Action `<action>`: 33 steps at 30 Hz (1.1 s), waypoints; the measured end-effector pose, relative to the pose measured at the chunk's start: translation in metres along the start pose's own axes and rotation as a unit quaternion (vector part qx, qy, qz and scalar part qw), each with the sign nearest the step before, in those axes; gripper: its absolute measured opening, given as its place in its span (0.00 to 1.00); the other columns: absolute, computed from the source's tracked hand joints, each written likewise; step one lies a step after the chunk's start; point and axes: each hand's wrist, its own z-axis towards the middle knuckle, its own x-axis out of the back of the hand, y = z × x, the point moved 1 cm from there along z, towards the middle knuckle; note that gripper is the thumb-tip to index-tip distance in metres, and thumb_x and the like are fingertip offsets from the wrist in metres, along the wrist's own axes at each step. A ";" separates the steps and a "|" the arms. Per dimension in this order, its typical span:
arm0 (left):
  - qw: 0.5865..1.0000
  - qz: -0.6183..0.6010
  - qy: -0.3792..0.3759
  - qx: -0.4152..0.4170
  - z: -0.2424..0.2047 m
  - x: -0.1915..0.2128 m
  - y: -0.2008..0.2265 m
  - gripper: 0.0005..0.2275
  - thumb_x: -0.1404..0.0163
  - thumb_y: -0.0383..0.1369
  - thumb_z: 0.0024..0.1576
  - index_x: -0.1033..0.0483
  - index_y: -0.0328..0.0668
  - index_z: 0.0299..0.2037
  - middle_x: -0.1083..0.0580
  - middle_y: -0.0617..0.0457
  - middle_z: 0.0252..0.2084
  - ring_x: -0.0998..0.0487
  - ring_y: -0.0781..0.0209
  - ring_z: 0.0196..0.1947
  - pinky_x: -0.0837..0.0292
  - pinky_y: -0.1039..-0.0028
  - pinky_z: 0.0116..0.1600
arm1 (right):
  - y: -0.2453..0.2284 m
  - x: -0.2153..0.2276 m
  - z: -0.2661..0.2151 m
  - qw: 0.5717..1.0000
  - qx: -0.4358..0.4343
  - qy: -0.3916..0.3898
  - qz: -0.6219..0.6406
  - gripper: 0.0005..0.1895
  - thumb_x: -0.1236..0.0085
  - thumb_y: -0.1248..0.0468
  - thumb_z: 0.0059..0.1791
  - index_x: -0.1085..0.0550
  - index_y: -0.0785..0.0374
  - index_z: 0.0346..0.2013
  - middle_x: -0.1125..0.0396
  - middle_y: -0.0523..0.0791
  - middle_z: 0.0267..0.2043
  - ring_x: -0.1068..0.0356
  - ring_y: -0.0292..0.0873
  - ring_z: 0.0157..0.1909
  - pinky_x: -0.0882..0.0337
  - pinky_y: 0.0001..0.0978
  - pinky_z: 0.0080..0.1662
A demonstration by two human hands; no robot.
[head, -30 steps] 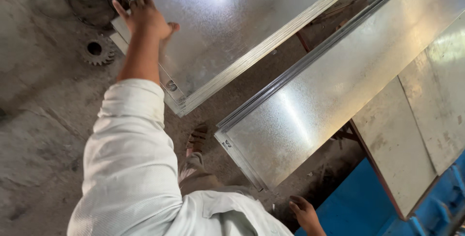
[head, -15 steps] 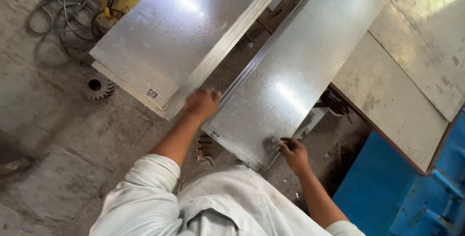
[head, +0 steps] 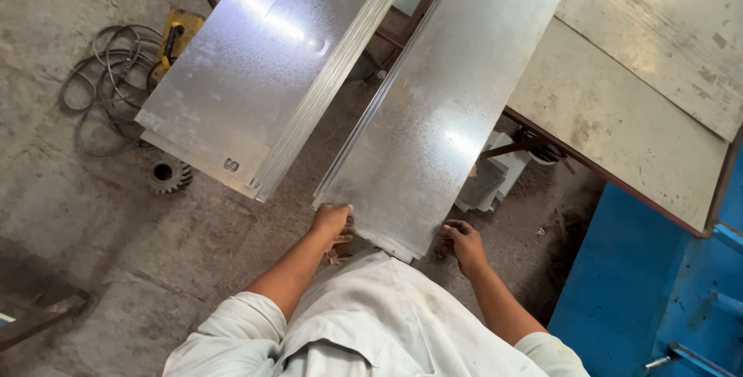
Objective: The person repeatedly picks up rectangular metal sheets from a stack and feeds them into a blue industrial bending machine. They align the sheets and operate the machine's lever to bend the metal, then remove the processed sheets and place them back onto the stack. The process is repeated for multiple sheets throughout the clip.
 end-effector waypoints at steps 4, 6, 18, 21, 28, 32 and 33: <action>0.996 -0.085 0.030 0.010 -0.014 -0.014 -0.001 0.12 0.48 0.37 0.60 0.29 0.37 0.45 0.24 0.45 0.39 0.20 0.54 0.30 0.26 0.63 0.31 | -0.021 -0.006 -0.023 1.000 0.000 -0.014 -0.014 0.15 0.44 0.64 0.53 0.27 0.67 0.52 0.27 0.49 0.40 0.27 0.44 0.37 0.25 0.38 0.38; 0.990 -0.135 0.043 0.016 -0.024 -0.020 0.004 0.11 0.47 0.36 0.60 0.30 0.40 0.46 0.24 0.46 0.39 0.19 0.54 0.30 0.26 0.64 0.31 | -0.032 -0.007 -0.036 1.000 -0.011 -0.010 -0.025 0.15 0.45 0.63 0.53 0.27 0.67 0.52 0.27 0.48 0.40 0.26 0.44 0.38 0.23 0.38 0.39; 0.975 -0.150 0.136 -0.092 -0.054 -0.034 0.015 0.17 0.53 0.44 0.66 0.31 0.35 0.36 0.29 0.47 0.22 0.32 0.60 0.15 0.40 0.69 0.19 | 0.003 0.037 -0.035 0.997 0.012 -0.009 0.073 0.22 0.44 0.54 0.53 0.29 0.64 0.56 0.26 0.51 0.44 0.26 0.45 0.40 0.32 0.39 0.37; 0.975 -0.164 0.122 -0.089 -0.062 -0.036 0.016 0.16 0.54 0.45 0.65 0.33 0.38 0.36 0.30 0.48 0.21 0.33 0.59 0.14 0.41 0.68 0.19 | 0.025 0.047 -0.044 0.966 -0.038 -0.123 0.222 0.31 0.51 0.43 0.53 0.32 0.61 0.62 0.28 0.51 0.53 0.28 0.50 0.51 0.30 0.48 0.54; 0.971 -0.211 0.087 -0.070 -0.082 -0.089 -0.012 0.16 0.53 0.44 0.66 0.33 0.38 0.38 0.32 0.49 0.23 0.34 0.57 0.14 0.42 0.67 0.19 | 0.072 0.095 -0.085 0.929 -0.011 -0.308 0.207 0.47 0.47 0.40 0.47 0.45 0.59 0.74 0.44 0.52 0.75 0.46 0.57 0.75 0.47 0.54 0.71; 0.976 -0.208 0.034 -0.063 -0.117 -0.149 -0.034 0.15 0.55 0.44 0.66 0.33 0.39 0.40 0.28 0.46 0.25 0.33 0.57 0.16 0.41 0.69 0.22 | 0.072 0.132 -0.120 0.945 0.022 -0.316 0.084 0.52 0.37 0.44 0.43 0.48 0.63 0.74 0.48 0.55 0.77 0.50 0.58 0.78 0.48 0.55 0.73; 0.977 -0.202 0.023 -0.063 -0.124 -0.167 -0.042 0.15 0.56 0.45 0.66 0.33 0.38 0.40 0.27 0.46 0.25 0.32 0.57 0.17 0.41 0.69 0.22 | 0.069 0.137 -0.128 0.941 0.028 -0.328 0.072 0.53 0.36 0.45 0.43 0.49 0.63 0.74 0.49 0.55 0.77 0.51 0.57 0.78 0.49 0.54 0.74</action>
